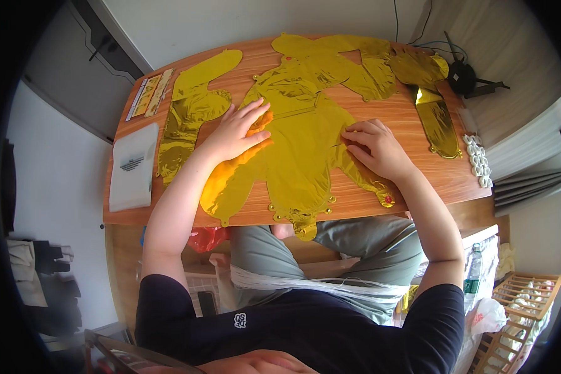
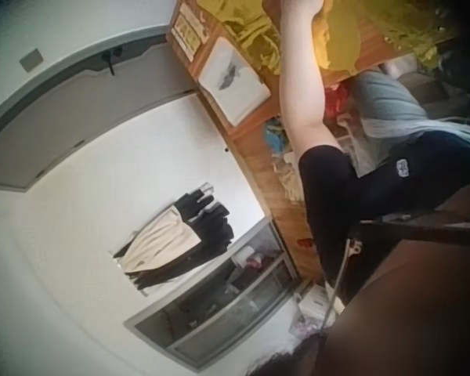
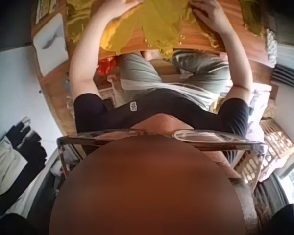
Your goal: Folding gold-colored foil letter balloons at a wooden desk.
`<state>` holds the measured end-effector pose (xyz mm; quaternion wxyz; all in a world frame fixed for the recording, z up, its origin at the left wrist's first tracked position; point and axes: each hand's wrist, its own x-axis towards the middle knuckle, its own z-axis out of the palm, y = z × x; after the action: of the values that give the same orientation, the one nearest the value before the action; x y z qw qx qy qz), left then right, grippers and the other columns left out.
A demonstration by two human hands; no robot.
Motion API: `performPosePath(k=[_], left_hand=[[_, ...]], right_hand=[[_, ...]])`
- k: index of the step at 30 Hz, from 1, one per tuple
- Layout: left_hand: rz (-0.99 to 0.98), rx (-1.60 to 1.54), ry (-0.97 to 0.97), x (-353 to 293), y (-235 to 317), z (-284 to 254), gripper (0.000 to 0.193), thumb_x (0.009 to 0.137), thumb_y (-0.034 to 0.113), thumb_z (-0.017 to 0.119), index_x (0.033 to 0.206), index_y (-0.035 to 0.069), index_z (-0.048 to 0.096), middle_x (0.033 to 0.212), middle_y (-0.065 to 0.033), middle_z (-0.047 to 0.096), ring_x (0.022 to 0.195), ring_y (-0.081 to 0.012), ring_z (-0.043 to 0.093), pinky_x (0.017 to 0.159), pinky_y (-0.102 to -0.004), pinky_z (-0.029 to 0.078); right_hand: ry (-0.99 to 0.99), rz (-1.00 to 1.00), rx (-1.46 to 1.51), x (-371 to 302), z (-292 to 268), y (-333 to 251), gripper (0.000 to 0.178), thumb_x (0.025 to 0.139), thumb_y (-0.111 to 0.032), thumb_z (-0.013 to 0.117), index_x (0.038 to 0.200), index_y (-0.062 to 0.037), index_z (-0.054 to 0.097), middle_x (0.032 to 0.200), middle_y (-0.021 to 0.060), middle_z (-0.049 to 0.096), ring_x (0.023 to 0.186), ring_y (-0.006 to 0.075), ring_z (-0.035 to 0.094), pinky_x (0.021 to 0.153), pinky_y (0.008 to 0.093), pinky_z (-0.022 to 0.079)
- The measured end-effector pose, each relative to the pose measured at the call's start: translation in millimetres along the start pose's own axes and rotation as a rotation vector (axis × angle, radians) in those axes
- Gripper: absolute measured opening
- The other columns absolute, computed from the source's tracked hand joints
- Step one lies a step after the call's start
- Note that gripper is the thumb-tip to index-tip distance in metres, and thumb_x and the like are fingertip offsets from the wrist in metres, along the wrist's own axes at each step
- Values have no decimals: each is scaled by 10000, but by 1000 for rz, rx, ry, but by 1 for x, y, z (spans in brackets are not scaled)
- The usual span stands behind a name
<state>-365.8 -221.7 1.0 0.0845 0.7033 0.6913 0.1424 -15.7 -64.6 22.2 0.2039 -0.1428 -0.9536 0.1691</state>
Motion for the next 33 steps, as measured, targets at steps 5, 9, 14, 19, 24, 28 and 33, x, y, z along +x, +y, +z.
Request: performPosePath(k=[5, 9, 14, 19, 24, 28, 33], left_hand=[[8, 43, -18, 0, 2, 0, 733, 1030, 599, 499, 1616, 187, 345, 1689, -114, 294, 1562, -269, 273, 1294, -525, 104], [17, 84, -13, 1, 2, 3, 748, 1018, 615, 509, 1614, 191, 354, 1690, -109, 292, 1570, -263, 252, 1294, -526, 102], [-13, 98, -30, 2, 5, 4, 774, 1001, 633, 529, 1613, 188, 363, 1694, -102, 291, 1575, -262, 242, 1290, -529, 96], [-8, 105, -30, 0, 0, 5, 776, 1004, 632, 526, 1611, 176, 367, 1692, -103, 295, 1575, -269, 242, 1287, -546, 91], [-13, 94, -23, -2, -1, 2, 790, 1000, 646, 521, 1609, 166, 368, 1689, -113, 299, 1574, -283, 245, 1284, -558, 89], [31, 43, 28, 3, 0, 7, 815, 987, 677, 505, 1589, 138, 400, 1670, -140, 332, 1562, -308, 269, 1273, -593, 90], [23, 67, 28, 0, 1, 9, 778, 992, 637, 536, 1588, 154, 399, 1665, -139, 336, 1557, -312, 274, 1278, -576, 81]], right_hand=[[-8, 5, -10, 0, -2, -2, 292, 899, -81, 709, 1182, -12, 734, 1236, 138, 671, 1153, 335, 585, 1033, 424, 467], [-7, 13, 13, 0, -5, -1, 311, 901, -70, 699, 1205, -11, 721, 1257, 144, 661, 1170, 339, 583, 1044, 423, 463], [51, 18, 68, 2, -7, 18, 362, 898, -65, 702, 1257, -16, 693, 1281, 150, 651, 1202, 327, 586, 1051, 412, 462], [12, 303, 136, 52, -10, 64, 383, 969, -154, 664, 1335, -44, 657, 1306, 146, 653, 1214, 290, 617, 1039, 403, 484], [68, 500, -19, 141, -5, 99, 495, 956, -292, 672, 1386, -52, 626, 1359, 160, 639, 1233, 306, 615, 1021, 393, 495], [40, 647, 82, 180, 6, 138, 665, 901, -403, 721, 1398, 19, 586, 1398, 208, 617, 1252, 336, 612, 1016, 412, 502], [110, 884, 264, 207, 11, 133, 795, 866, -399, 771, 1451, 62, 492, 1443, 223, 564, 1296, 334, 570, 1017, 445, 479]])
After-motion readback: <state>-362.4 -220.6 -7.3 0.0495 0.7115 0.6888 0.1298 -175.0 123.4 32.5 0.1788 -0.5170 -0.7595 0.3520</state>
